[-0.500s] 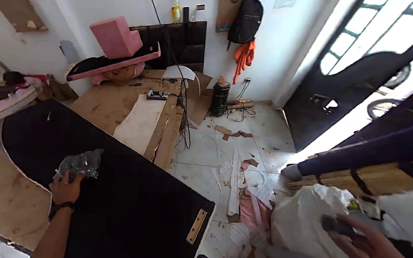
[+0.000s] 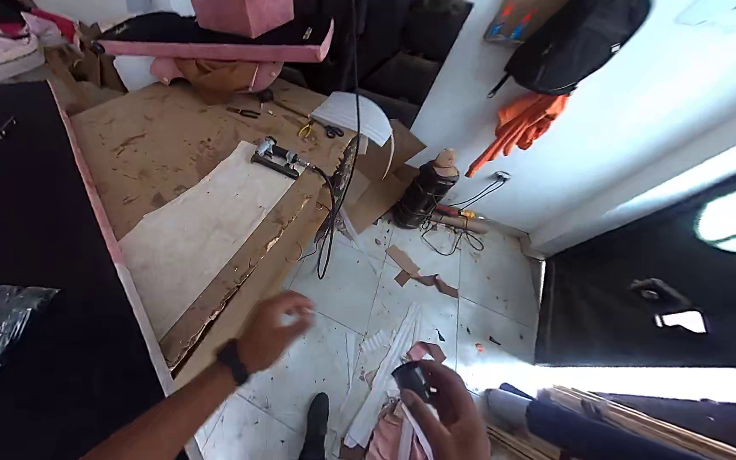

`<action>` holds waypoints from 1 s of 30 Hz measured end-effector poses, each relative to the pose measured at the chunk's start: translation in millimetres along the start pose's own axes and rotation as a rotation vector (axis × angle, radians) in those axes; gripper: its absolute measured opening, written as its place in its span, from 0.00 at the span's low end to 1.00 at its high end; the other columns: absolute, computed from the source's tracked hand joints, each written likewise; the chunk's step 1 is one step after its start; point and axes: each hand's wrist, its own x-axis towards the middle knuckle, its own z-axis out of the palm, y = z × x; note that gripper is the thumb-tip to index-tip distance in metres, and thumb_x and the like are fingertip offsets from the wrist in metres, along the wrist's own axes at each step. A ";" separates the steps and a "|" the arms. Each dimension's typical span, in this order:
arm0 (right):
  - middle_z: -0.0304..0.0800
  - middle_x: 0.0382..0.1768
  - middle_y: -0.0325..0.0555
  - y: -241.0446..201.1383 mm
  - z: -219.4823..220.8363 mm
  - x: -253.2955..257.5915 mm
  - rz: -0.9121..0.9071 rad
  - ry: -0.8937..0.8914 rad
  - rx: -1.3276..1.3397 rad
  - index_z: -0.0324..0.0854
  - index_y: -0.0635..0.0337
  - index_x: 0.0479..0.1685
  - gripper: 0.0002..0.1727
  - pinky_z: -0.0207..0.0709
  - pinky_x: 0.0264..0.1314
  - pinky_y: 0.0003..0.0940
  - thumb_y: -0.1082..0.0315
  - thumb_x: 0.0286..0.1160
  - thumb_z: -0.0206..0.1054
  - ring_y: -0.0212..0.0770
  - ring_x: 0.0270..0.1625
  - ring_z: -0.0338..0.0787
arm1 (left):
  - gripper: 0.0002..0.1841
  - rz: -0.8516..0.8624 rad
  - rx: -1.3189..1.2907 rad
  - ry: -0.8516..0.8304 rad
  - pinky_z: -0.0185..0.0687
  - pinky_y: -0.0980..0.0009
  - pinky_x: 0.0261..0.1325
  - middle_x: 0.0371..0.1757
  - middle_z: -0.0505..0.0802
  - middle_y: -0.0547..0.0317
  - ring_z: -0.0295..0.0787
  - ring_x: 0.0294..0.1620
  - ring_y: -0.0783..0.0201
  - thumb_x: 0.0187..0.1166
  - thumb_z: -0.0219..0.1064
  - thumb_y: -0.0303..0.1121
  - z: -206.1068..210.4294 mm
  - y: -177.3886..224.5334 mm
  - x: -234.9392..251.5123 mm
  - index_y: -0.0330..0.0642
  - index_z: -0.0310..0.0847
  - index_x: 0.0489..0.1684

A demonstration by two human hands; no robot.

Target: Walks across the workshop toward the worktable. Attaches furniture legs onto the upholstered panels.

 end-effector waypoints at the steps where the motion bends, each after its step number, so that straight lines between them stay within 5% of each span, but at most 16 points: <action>1: 0.88 0.59 0.54 0.5 -5.0 22.2 -0.031 -0.009 -0.007 0.74 0.68 0.70 0.33 0.92 0.53 0.48 0.68 0.64 0.81 0.50 0.55 0.92 | 0.20 -0.062 -0.114 -0.141 0.87 0.59 0.69 0.60 0.93 0.56 0.91 0.61 0.63 0.84 0.66 0.47 34.5 9.9 19.7 0.43 0.88 0.63; 3: 0.89 0.58 0.54 -5.7 -12.6 73.8 -0.094 -0.001 -0.007 0.74 0.68 0.66 0.31 0.91 0.55 0.48 0.68 0.64 0.81 0.50 0.56 0.92 | 0.25 -0.120 -0.348 -0.312 0.88 0.58 0.67 0.62 0.93 0.53 0.92 0.60 0.61 0.87 0.62 0.50 92.0 35.4 55.4 0.42 0.81 0.73; 5: 0.87 0.57 0.49 -11.0 -18.3 120.9 -0.136 0.017 -0.036 0.76 0.65 0.65 0.31 0.89 0.57 0.45 0.66 0.62 0.83 0.46 0.57 0.89 | 0.31 -0.124 -0.622 -0.293 0.90 0.55 0.62 0.62 0.92 0.49 0.92 0.57 0.58 0.88 0.58 0.53 134.3 64.1 86.5 0.38 0.73 0.79; 9: 0.85 0.59 0.51 -10.8 -22.9 216.6 -0.127 0.043 0.058 0.75 0.64 0.65 0.33 0.93 0.45 0.42 0.66 0.59 0.84 0.44 0.50 0.91 | 0.27 -0.144 -1.032 0.055 0.88 0.54 0.64 0.62 0.90 0.46 0.91 0.58 0.57 0.93 0.51 0.43 174.4 103.7 167.6 0.29 0.65 0.80; 13: 0.84 0.63 0.53 25.1 -26.1 346.5 -0.292 -0.159 0.078 0.78 0.62 0.64 0.30 0.90 0.57 0.44 0.63 0.63 0.84 0.46 0.62 0.88 | 0.25 -0.107 -1.116 0.437 0.89 0.54 0.62 0.58 0.91 0.45 0.92 0.53 0.56 0.93 0.53 0.41 185.4 90.4 276.1 0.30 0.66 0.78; 17: 0.84 0.65 0.52 21.5 -29.8 489.1 -0.420 -0.472 0.118 0.86 0.57 0.53 0.19 0.84 0.67 0.48 0.58 0.69 0.79 0.48 0.69 0.83 | 0.21 -0.115 -1.023 0.684 0.92 0.59 0.50 0.46 0.93 0.48 0.93 0.40 0.58 0.90 0.58 0.42 145.6 66.6 386.1 0.34 0.71 0.70; 19: 0.85 0.64 0.51 10.8 -31.1 560.7 -0.426 -0.554 0.158 0.87 0.57 0.53 0.16 0.86 0.63 0.46 0.57 0.74 0.76 0.47 0.66 0.85 | 0.20 -0.064 -1.041 0.712 0.93 0.59 0.46 0.47 0.92 0.44 0.93 0.38 0.55 0.90 0.58 0.42 114.0 59.3 433.1 0.36 0.67 0.69; 21: 0.87 0.63 0.50 -0.6 -29.6 638.4 -0.413 -0.575 0.218 0.87 0.56 0.53 0.13 0.90 0.57 0.45 0.59 0.78 0.72 0.48 0.61 0.89 | 0.19 0.007 -1.068 0.741 0.93 0.61 0.41 0.50 0.92 0.37 0.94 0.36 0.52 0.90 0.57 0.41 84.1 54.4 473.8 0.39 0.64 0.69; 24: 0.91 0.57 0.49 -25.2 -23.1 775.1 -0.432 -0.540 0.289 0.89 0.56 0.52 0.12 0.90 0.53 0.42 0.60 0.83 0.67 0.46 0.54 0.92 | 0.18 0.048 -1.091 0.880 0.88 0.68 0.29 0.39 0.91 0.43 0.90 0.26 0.59 0.87 0.61 0.35 48.3 41.3 540.9 0.42 0.64 0.70; 30: 0.94 0.44 0.54 -56.0 10.0 1036.1 -0.370 -0.413 0.351 0.86 0.63 0.43 0.16 0.90 0.49 0.45 0.63 0.88 0.54 0.49 0.46 0.93 | 0.24 -0.014 -1.132 0.986 0.84 0.72 0.25 0.38 0.88 0.49 0.86 0.25 0.64 0.87 0.56 0.38 -32.3 -13.3 682.4 0.42 0.61 0.80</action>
